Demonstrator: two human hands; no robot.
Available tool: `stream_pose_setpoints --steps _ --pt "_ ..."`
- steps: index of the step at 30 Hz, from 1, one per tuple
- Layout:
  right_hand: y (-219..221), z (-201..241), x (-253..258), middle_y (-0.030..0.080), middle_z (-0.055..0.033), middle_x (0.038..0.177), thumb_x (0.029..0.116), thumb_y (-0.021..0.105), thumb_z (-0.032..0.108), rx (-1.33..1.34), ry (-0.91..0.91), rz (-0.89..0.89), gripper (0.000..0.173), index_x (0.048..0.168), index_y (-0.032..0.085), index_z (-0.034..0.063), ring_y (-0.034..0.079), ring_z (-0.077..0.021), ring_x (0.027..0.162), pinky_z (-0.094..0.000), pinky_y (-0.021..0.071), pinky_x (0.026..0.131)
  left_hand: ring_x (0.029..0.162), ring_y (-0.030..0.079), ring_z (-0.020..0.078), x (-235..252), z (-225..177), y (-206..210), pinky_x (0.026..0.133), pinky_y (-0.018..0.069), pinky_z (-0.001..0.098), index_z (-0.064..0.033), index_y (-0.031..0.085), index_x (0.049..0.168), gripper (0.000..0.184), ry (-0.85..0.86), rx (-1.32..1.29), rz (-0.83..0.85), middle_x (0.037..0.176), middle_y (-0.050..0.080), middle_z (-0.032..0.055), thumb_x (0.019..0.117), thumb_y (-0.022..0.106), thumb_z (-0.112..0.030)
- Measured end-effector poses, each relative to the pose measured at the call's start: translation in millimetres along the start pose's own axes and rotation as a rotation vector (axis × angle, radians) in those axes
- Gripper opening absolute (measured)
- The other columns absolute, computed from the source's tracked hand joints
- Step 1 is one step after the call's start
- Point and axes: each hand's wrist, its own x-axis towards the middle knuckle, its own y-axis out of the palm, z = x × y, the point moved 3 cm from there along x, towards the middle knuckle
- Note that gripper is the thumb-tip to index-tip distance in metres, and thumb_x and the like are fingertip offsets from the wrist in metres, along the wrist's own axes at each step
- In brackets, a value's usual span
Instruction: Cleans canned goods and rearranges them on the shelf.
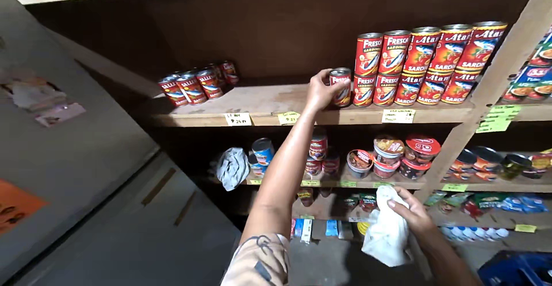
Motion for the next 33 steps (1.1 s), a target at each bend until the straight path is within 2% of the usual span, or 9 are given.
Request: stream_pose_setpoints --steps 3,5,7,12,20,24,28,30,33 --pt "-1.2 -2.6 -1.1 0.072 0.0046 0.097 0.0898 0.058 0.011 -0.015 0.019 0.014 0.024 0.113 0.064 0.0053 0.069 -0.0016 0.088 -0.0214 0.0581 0.083 0.108 0.070 0.0237 2.2 9.2 5.1 0.098 0.0565 0.0403 0.0035 0.054 0.139 0.060 -0.012 0.032 0.085 0.124 0.068 0.0204 0.0892 0.080 -0.017" --pt "-3.6 -4.9 -1.3 0.072 0.0043 0.098 0.0904 0.059 0.012 -0.028 0.038 0.001 0.024 0.113 0.065 0.0053 0.069 -0.0018 0.088 -0.0218 0.0582 0.083 0.117 0.067 0.0252 -0.7 15.6 0.1 0.102 0.0548 0.0410 0.0007 0.041 0.150 0.081 -0.041 0.064 0.201 0.134 0.062 0.0210 0.0831 0.084 -0.013" --pt "-3.8 -8.2 -0.2 0.072 0.0049 0.097 0.0900 0.058 0.011 -0.030 0.064 -0.015 0.024 0.113 0.064 0.0052 0.069 -0.0011 0.088 -0.0215 0.0581 0.083 0.116 0.067 0.0249 -3.4 19.9 -4.7 0.103 0.0543 0.0409 -0.0002 0.038 0.152 0.090 -0.072 0.107 0.273 0.132 0.064 0.0204 0.0774 0.088 -0.009" --pt "2.1 -12.3 3.9 0.072 0.0032 0.097 0.0892 0.059 0.010 -0.028 0.103 0.000 0.025 0.113 0.064 0.0043 0.069 -0.0022 0.087 -0.0215 0.0583 0.081 0.111 0.070 0.0224 -5.5 22.9 -3.2 0.101 0.0559 0.0401 0.0003 0.051 0.142 0.070 -0.082 0.146 0.299 0.123 0.070 0.0169 0.0808 0.084 -0.005" --pt "14.1 -16.9 10.7 0.071 0.0037 0.096 0.0885 0.056 0.006 -0.065 0.116 0.027 0.026 0.113 0.063 0.0018 0.068 0.0000 0.087 -0.0204 0.0579 0.082 0.114 0.069 0.0243 -8.2 21.0 0.2 0.104 0.0535 0.0428 0.0019 0.053 0.141 0.071 -0.046 0.178 0.263 0.123 0.070 0.0181 0.0790 0.086 -0.007" --pt "26.1 -19.5 18.9 0.071 0.0047 0.098 0.0889 0.055 -0.002 -0.107 0.086 0.098 0.027 0.115 0.061 -0.0026 0.067 0.0037 0.089 -0.0180 0.0569 0.085 0.137 0.052 0.0310 -21.2 9.7 -15.4 0.115 0.0422 0.0476 0.0011 0.044 0.152 0.085 0.128 0.239 0.035 0.150 0.051 0.0210 0.0803 0.087 -0.016" --pt "25.2 -27.7 25.8 0.071 0.0048 0.098 0.0921 0.055 -0.003 -0.140 0.145 0.141 0.025 0.116 0.061 -0.0045 0.067 0.0040 0.088 -0.0197 0.0575 0.086 0.134 0.052 0.0383 -32.4 -2.6 -106.6 0.114 0.0395 0.0487 0.0006 0.074 0.111 0.025 0.296 0.553 -0.477 0.138 0.060 0.0224 0.0974 0.066 -0.018" --pt "24.4 -29.4 28.7 0.071 0.0052 0.097 0.0933 0.054 -0.002 -0.145 0.198 0.136 0.025 0.118 0.060 -0.0047 0.067 0.0045 0.088 -0.0199 0.0575 0.086 0.133 0.051 0.0420 -30.8 8.1 -176.7 0.112 0.0392 0.0531 -0.0022 0.071 0.123 0.029 0.130 0.709 -0.677 0.140 0.058 0.0240 0.1003 0.060 -0.017" --pt "28.4 -30.8 35.1 0.070 0.0036 0.097 0.0937 0.055 0.000 -0.164 0.246 0.116 0.026 0.119 0.058 -0.0058 0.067 0.0043 0.087 -0.0201 0.0571 0.085 0.139 0.041 0.0505 -31.8 34.4 -273.4 0.110 0.0365 0.0634 -0.0051 0.051 0.147 0.058 -0.178 0.773 -0.913 0.152 0.044 0.0286 0.0946 0.068 -0.022"
